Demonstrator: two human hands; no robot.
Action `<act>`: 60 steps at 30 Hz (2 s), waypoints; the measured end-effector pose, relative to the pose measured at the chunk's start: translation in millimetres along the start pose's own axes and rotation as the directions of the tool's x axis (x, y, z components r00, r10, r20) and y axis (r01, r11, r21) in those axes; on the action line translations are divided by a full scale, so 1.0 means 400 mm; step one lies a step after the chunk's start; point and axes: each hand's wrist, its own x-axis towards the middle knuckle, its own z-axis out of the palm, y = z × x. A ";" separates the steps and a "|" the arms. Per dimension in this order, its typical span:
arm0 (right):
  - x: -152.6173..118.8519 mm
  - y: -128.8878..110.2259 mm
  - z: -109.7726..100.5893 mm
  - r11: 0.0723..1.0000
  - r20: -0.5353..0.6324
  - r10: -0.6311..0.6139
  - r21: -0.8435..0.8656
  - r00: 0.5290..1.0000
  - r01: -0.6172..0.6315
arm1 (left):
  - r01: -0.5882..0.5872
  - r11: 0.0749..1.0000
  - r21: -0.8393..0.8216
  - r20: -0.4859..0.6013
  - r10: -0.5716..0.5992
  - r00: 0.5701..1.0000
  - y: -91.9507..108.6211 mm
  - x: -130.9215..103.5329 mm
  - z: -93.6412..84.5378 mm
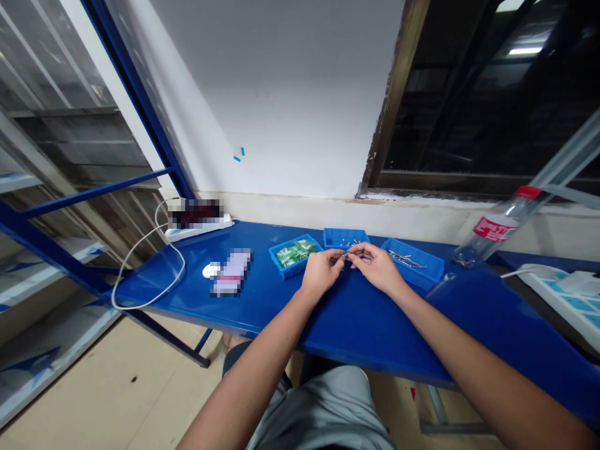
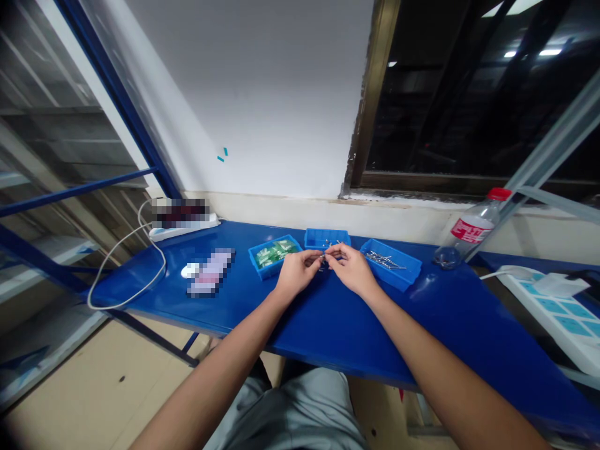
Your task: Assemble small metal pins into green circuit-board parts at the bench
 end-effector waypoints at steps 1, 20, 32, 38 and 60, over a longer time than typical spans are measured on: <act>0.001 0.000 0.001 1.000 -0.011 0.008 0.012 1.000 -0.008 | -0.003 1.000 0.011 0.003 0.003 1.000 -0.001 0.000 0.000; 0.000 0.004 -0.007 0.997 0.023 -0.043 -0.063 0.999 0.045 | -0.024 0.998 0.059 0.065 0.020 0.998 0.017 -0.004 -0.014; 0.005 0.012 0.002 0.997 -0.010 0.077 0.031 0.997 -0.077 | -0.024 0.994 0.105 0.043 0.019 0.999 -0.005 0.001 -0.003; 0.008 0.017 0.002 0.998 -0.009 0.055 0.014 0.998 -0.054 | -0.027 0.999 -0.026 0.032 0.027 0.999 -0.008 0.000 0.003; 0.001 0.011 0.000 1.000 -0.001 0.021 0.001 1.000 -0.021 | 0.038 0.999 -0.038 0.020 -0.037 0.999 -0.007 0.000 0.003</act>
